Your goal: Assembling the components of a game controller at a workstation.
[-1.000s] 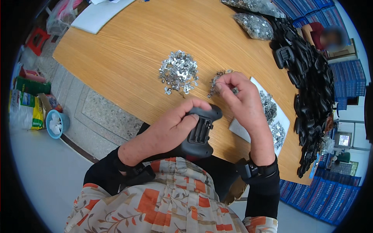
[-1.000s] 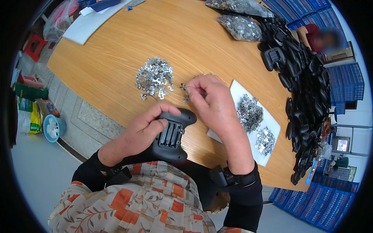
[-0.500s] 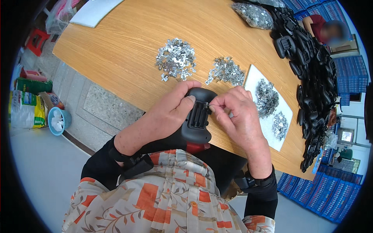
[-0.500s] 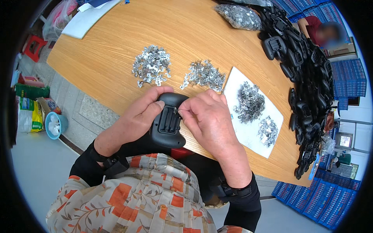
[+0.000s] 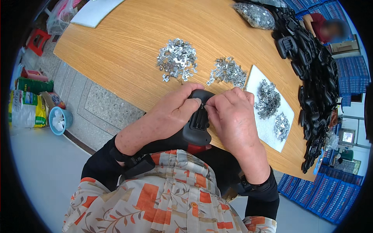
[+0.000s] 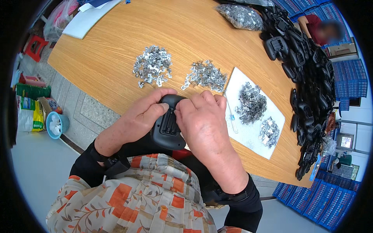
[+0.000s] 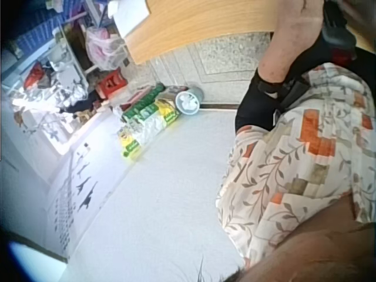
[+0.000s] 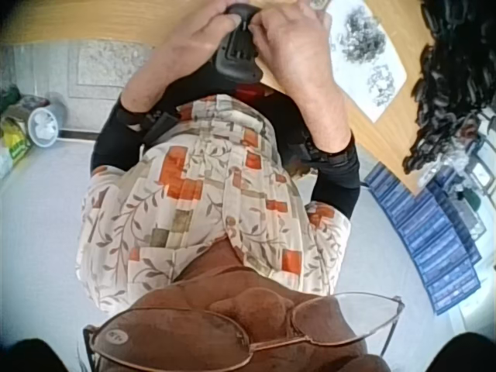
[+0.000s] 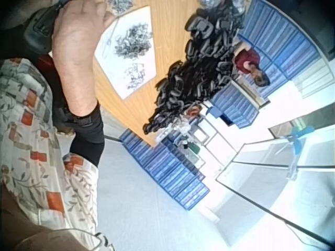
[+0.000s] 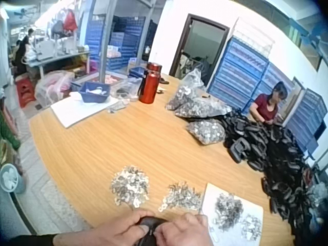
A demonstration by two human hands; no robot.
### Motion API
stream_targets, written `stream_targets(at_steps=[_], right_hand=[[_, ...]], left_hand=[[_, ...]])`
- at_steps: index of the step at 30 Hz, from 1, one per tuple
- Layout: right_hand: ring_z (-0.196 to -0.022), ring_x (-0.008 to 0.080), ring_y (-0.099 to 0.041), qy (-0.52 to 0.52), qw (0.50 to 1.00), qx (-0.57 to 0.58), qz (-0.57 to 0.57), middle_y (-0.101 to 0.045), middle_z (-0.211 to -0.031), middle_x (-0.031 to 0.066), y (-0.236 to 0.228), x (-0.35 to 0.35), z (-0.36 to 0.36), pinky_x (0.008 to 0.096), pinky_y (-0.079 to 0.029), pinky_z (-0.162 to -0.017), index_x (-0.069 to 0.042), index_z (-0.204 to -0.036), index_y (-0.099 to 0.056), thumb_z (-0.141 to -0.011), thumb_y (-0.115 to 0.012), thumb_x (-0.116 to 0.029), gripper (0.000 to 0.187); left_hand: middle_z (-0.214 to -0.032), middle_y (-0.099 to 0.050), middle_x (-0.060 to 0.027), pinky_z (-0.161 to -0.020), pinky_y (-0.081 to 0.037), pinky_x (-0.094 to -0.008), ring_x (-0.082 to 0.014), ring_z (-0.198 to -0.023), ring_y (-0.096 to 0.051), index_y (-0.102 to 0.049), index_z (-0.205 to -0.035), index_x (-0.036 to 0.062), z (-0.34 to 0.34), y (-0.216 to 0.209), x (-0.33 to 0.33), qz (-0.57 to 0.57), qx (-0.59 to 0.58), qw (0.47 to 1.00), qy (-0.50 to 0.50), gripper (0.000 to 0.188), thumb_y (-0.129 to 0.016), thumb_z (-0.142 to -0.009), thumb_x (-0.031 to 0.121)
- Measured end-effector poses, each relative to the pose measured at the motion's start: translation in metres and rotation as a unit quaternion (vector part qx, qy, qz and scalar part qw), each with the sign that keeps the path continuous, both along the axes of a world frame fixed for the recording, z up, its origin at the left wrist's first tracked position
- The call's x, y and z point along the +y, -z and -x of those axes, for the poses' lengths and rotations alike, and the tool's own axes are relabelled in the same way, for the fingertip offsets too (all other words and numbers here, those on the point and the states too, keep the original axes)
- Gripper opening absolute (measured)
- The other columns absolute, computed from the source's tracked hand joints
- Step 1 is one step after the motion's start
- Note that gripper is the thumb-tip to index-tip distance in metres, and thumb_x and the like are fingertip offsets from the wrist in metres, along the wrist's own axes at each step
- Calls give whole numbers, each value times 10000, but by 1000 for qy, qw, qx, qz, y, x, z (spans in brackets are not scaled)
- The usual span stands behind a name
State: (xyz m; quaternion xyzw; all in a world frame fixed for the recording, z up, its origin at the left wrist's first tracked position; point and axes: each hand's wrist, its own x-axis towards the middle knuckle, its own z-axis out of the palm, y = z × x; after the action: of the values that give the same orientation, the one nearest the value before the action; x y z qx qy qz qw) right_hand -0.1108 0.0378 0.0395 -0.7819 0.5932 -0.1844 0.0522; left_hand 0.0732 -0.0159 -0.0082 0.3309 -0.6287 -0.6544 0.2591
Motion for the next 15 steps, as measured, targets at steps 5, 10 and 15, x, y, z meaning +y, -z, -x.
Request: stream_targets(at_steps=[5, 10, 15], right_hand=[[-859, 268, -576, 10, 999, 35, 34, -592, -801, 60, 5, 3, -7, 401, -400, -817, -104, -851, -668, -779, -764, -90, 121], [-885, 329, -605, 50, 996, -77, 1, -632, -869, 99, 0, 7, 2, 422, -476, -799, -69, -961, -684, -790, -778, -94, 197], [-741, 174, -644, 167, 876, -424, -157, -664, -914, 68, 11, 15, 7, 314, -532, -692, -5, -1203, -621, -958, -712, -152, 300]], left_hand=[[-1156, -611, -77, -920, -486, -271, -94, -1058, -564, -508, -1354, -29, 6, 7, 1, -39, -19, 999, -2, 353, -495, -1014, 61], [-1169, -604, -70, -912, -490, -271, -88, -1052, -564, -499, -1371, -18, 5, -5, -1, -69, -37, 997, -6, 372, -492, -1007, 58], [-1201, -601, -56, -944, -488, -264, -95, -1104, -576, -494, -1397, 1, 0, -12, 2, -119, 93, 989, -9, 405, -473, -998, 66]])
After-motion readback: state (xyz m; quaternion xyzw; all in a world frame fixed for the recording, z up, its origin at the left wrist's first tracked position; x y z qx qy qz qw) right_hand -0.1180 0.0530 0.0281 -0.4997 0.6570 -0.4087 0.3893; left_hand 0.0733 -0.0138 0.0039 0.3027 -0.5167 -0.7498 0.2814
